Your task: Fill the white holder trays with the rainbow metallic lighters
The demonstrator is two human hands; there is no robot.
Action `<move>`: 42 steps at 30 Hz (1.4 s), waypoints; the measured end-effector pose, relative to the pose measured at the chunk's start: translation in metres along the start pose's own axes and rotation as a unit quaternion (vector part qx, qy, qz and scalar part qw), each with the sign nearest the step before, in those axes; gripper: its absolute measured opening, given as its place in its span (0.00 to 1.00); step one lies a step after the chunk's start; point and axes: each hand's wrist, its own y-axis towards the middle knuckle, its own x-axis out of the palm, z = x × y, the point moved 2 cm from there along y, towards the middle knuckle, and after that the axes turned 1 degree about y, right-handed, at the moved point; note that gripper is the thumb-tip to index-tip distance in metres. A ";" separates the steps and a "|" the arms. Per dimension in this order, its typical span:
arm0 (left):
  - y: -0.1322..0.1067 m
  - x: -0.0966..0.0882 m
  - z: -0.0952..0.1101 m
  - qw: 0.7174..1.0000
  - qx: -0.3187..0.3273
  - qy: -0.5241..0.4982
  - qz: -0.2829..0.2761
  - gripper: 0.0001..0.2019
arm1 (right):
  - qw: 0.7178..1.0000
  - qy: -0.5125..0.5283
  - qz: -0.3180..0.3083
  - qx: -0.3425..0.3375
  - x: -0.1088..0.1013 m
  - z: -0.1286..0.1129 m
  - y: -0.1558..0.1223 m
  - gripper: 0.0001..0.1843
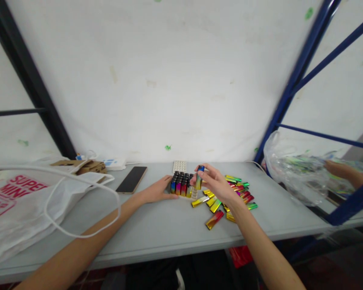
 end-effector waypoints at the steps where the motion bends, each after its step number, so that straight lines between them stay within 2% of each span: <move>1: 0.000 0.000 0.000 1.000 0.000 0.000 0.001 0.41 | 1.000 -0.004 0.014 -0.001 0.000 0.001 0.001 0.21; 3: 0.000 0.001 -0.002 1.000 -0.001 -0.003 0.004 0.41 | 0.999 -0.008 0.033 0.000 0.002 0.001 0.003 0.22; 7: 0.000 0.002 -0.004 1.000 0.002 -0.008 0.004 0.42 | 0.999 -0.011 0.020 0.040 0.012 0.003 0.005 0.24; 10: 0.000 0.002 -0.003 1.000 0.003 -0.006 0.001 0.41 | 0.995 -0.077 0.047 0.047 0.014 0.010 0.007 0.26; 13: -0.001 0.001 0.000 1.000 0.006 -0.006 0.003 0.40 | 0.976 -0.188 0.106 0.007 0.011 0.019 0.010 0.29; 16: -0.001 0.000 0.002 1.000 0.004 -0.010 0.007 0.40 | 0.943 -0.292 0.156 -0.032 0.007 0.026 0.011 0.29; 18: -0.001 0.000 0.002 1.000 0.004 -0.010 0.006 0.41 | 0.926 -0.329 0.178 -0.040 0.003 0.030 0.012 0.26; 21: -0.001 0.000 0.001 1.000 0.008 -0.011 0.005 0.41 | 0.922 -0.335 0.194 -0.030 -0.002 0.034 0.014 0.22; 29: 0.000 0.002 -0.001 1.000 0.009 -0.002 -0.003 0.41 | 0.914 -0.364 0.175 -0.037 -0.004 0.030 0.014 0.25; 33: 0.000 0.001 0.000 1.000 0.007 0.003 -0.008 0.41 | 0.902 -0.385 0.191 -0.047 -0.002 0.029 0.012 0.21; 37: 0.000 0.002 -0.001 1.000 0.000 0.017 -0.012 0.41 | 0.887 -0.412 0.206 -0.043 0.000 0.023 0.009 0.24; 39: 0.000 0.002 -0.002 1.000 -0.003 0.020 -0.019 0.41 | 0.889 -0.420 0.178 -0.043 0.000 0.017 0.007 0.23; 42: 0.001 0.003 -0.005 1.000 -0.001 0.017 -0.017 0.42 | 0.896 -0.431 0.092 -0.053 -0.001 0.007 0.004 0.20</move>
